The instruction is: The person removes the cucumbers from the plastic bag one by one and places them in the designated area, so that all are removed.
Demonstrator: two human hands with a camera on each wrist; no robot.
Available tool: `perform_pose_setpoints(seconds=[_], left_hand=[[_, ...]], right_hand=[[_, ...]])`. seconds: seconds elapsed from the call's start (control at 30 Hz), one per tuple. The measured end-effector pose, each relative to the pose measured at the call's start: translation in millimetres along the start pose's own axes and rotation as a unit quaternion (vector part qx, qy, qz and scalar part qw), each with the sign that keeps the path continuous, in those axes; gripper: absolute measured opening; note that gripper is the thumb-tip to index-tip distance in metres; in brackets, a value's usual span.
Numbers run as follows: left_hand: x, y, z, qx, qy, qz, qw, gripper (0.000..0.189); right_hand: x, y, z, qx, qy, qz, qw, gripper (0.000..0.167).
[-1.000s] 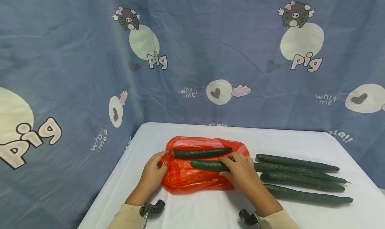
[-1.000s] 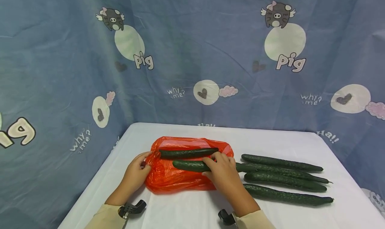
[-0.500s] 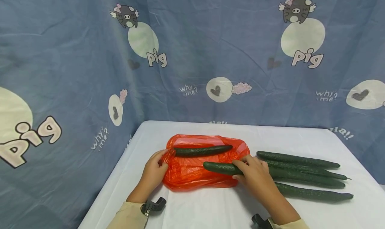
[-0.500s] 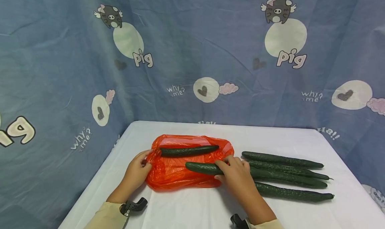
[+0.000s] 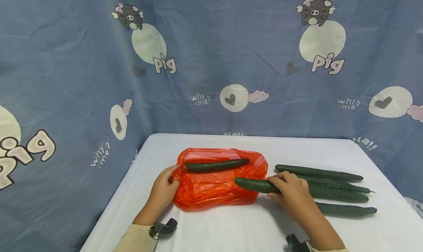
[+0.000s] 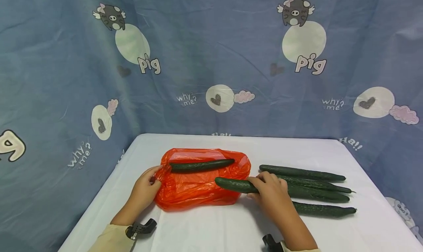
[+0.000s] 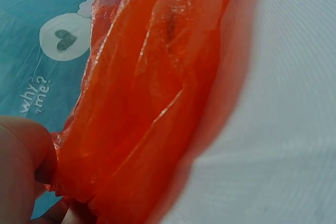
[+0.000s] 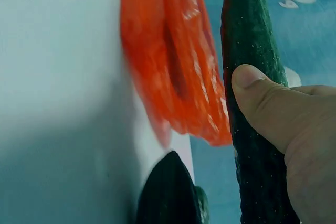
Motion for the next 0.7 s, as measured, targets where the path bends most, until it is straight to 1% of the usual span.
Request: perform_pose_setpoints(seconds=[0.33,0.47,0.57,0.7], left_hand=[[0.6,2.2,-1.6,0.002,-0.004,0.005,1.0,0.057],[0.8,2.8,-2.9,0.005,-0.009,0.005,0.9999,0.057],[0.8,2.7,-2.5,0.0,-0.007,0.007,1.0,0.058],[1.1,3.9,0.2,-0.008,0.004,0.004,1.0,0.058]], right_hand=[[11.5,17,12,-0.012,-0.007,-0.029,0.9995,0.052],[17.4,23,17,-0.004,-0.002,-0.04,0.9992,0.05],[21.9,26,19,0.003,-0.003,-0.043,0.9991,0.05],[27.9,28,20,0.005,-0.003,-0.043,0.9991,0.051]])
Point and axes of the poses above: each hand's wrist, its own x-axis away from the middle knuckle, its own z-axis out of the back of the hand, y = z × x, the point moved 9 cm from there along -x, towards the middle knuckle, and after that the axes turned 15 degrees about -x, right-handed, at the moved point
